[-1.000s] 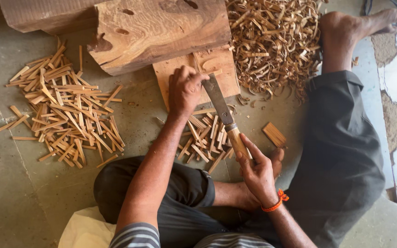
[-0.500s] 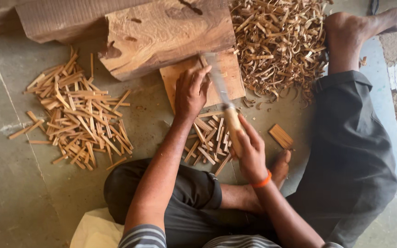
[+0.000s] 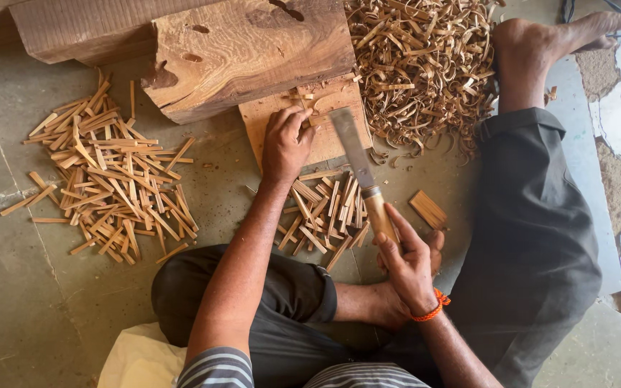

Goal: The person sits on the floor and uses a chisel and mallet to carve small wooden sticks. They repeatedly strike the chisel to shave off thin strips of wood, creating a pile of wood shavings and finished sticks.

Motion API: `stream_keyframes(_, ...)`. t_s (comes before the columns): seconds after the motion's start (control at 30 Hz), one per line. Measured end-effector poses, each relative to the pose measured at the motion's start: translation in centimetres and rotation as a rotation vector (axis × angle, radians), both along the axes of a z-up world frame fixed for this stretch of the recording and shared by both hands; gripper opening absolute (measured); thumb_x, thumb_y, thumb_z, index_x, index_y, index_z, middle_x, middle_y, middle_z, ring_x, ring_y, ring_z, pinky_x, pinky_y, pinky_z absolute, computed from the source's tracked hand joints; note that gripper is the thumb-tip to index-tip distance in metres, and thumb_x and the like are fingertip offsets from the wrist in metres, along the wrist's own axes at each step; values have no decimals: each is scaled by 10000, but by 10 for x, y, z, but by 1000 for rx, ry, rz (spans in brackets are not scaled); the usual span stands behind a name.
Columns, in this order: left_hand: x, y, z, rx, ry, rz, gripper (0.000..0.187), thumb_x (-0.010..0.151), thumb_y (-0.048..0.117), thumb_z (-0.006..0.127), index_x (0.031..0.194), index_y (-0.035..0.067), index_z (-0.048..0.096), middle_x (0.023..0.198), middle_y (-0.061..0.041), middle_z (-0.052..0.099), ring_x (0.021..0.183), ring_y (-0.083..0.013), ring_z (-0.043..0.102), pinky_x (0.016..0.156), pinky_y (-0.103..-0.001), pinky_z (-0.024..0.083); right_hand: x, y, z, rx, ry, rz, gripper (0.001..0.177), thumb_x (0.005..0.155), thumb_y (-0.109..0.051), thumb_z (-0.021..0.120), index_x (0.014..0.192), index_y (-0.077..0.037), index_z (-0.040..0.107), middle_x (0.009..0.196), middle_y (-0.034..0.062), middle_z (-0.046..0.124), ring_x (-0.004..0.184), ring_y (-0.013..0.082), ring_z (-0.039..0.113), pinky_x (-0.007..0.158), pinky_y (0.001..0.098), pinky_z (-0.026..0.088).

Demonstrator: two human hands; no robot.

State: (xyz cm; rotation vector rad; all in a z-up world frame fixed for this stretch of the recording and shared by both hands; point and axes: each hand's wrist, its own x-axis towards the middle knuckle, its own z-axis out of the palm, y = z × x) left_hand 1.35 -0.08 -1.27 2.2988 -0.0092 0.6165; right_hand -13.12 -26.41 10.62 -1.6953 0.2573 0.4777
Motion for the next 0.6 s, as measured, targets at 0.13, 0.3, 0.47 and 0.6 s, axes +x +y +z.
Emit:
stream_keyframes(0.13,-2,-1,10,-7,6,22,471,792,5,841,1235,59,690,1156,-77,684,1073,-224,649,973,-361,547,3,9,8,-9,69,37,616,950,-177,657,1536,-117,477,850,-13,653,589,46,510,510,207,428)
stream_keyframes(0.3,-4,-3,9,50,-21,47,377,778,0,843,1116,96,708,1106,-85,659,1055,-242,633,943,-360,551,31,37,1,-309,-60,160,563,977,-159,638,1527,-131,520,804,-38,666,598,46,501,530,212,441)
stream_keyframes(0.47,-2,-1,13,-35,-143,71,261,883,136,840,1079,71,680,1130,-94,691,1062,-203,656,904,-342,593,34,54,-8,-111,-120,29,585,995,-158,625,1558,-132,469,749,-16,639,593,36,550,528,228,461)
stream_keyframes(0.6,-8,0,19,-343,-177,170,143,991,193,729,1080,84,703,1029,-59,732,965,-170,709,805,-310,632,25,39,-1,-335,-268,72,611,967,-138,639,1553,-152,465,703,53,692,553,27,553,540,230,463)
